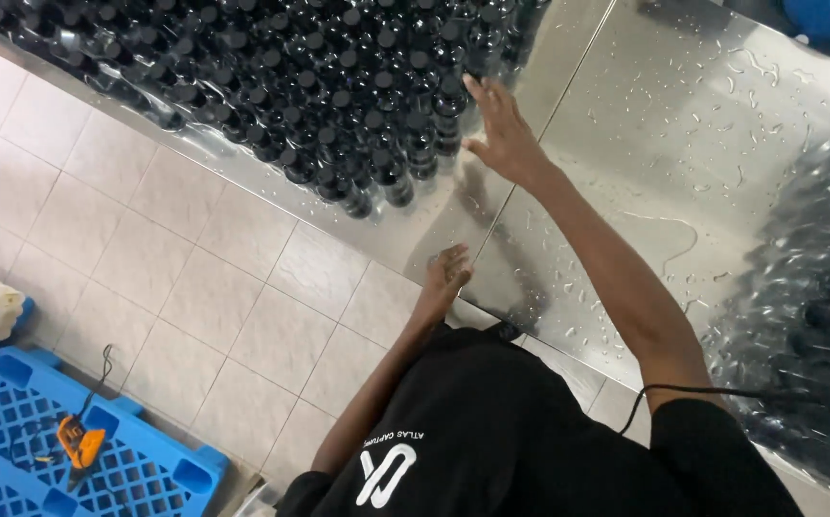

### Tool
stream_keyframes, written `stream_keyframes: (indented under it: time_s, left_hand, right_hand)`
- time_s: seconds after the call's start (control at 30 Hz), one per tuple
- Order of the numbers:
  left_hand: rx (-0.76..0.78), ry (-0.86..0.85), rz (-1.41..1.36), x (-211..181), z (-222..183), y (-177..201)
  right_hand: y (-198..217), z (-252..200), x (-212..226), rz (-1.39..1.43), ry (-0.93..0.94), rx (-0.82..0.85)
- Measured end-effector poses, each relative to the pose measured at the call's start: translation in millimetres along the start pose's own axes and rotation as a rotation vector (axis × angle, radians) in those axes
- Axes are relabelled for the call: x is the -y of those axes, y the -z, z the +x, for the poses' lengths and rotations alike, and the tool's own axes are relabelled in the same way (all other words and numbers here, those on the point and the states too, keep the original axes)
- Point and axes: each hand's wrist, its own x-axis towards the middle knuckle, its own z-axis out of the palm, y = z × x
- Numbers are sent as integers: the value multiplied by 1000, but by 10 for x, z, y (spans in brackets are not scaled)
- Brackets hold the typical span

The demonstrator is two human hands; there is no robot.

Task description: The person repeatedly picks up clear plastic bottles from a stainless steel table, screws on black caps using both hands, and places the capped bottles into a large stack on the right. The process is continuous and repetitive throughout the clip.

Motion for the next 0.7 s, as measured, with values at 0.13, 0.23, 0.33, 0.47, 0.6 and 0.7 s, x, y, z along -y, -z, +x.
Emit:
stream_keyframes:
  time_s: [0.13,0.23,0.33,0.47,0.6,0.7]
  left_hand:
    - [22,1,111,-401,-63,106]
    - [4,-80,251,-431,31,212]
    - [-10,-270,450,-591,130,202]
    - [-38,-554,660,-864,518,19]
    - [59,-572,594,-816,911,-351]
    - [343,-209,406,-996,900,-703]
  right_hand:
    - [-145,510,25,-96,36,-13]
    - [-235,450,32,-38,-23,-49]
    - [-253,86,36,23,-89,-165]
    - [-67,-487,245,112,-246,-338]
    - [502,-1081,810,262,-412,-430]
    - [742,-1438,951,330,-494,-506]
